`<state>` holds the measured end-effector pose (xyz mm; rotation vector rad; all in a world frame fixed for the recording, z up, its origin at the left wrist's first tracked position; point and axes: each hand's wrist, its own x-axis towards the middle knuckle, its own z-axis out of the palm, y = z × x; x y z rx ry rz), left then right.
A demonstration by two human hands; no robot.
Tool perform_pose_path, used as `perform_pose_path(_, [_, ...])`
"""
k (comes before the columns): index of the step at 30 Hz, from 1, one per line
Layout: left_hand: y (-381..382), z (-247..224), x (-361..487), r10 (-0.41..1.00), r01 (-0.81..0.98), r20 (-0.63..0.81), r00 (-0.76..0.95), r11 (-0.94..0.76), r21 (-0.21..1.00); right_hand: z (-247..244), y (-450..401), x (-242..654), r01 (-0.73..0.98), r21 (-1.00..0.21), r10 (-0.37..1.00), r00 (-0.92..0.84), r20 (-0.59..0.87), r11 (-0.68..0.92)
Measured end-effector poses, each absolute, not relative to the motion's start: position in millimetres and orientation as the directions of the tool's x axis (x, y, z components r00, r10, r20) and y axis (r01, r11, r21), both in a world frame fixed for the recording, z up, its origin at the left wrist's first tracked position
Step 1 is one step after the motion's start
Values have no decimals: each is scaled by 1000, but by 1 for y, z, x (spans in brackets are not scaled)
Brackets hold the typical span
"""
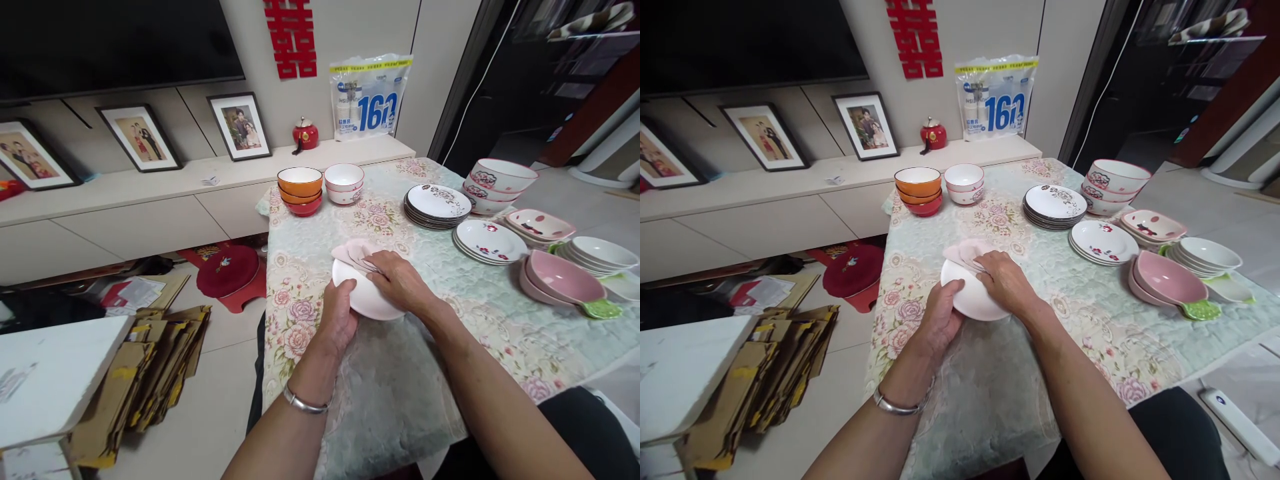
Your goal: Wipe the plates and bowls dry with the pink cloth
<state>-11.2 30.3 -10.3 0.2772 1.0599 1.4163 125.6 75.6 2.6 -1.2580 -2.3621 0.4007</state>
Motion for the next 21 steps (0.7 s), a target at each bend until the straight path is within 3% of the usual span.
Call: perform_pose_path(21, [30,-13,-12,893,-678,-413,-181,191,710,6,75,125,723,-437,842,-500,203,535])
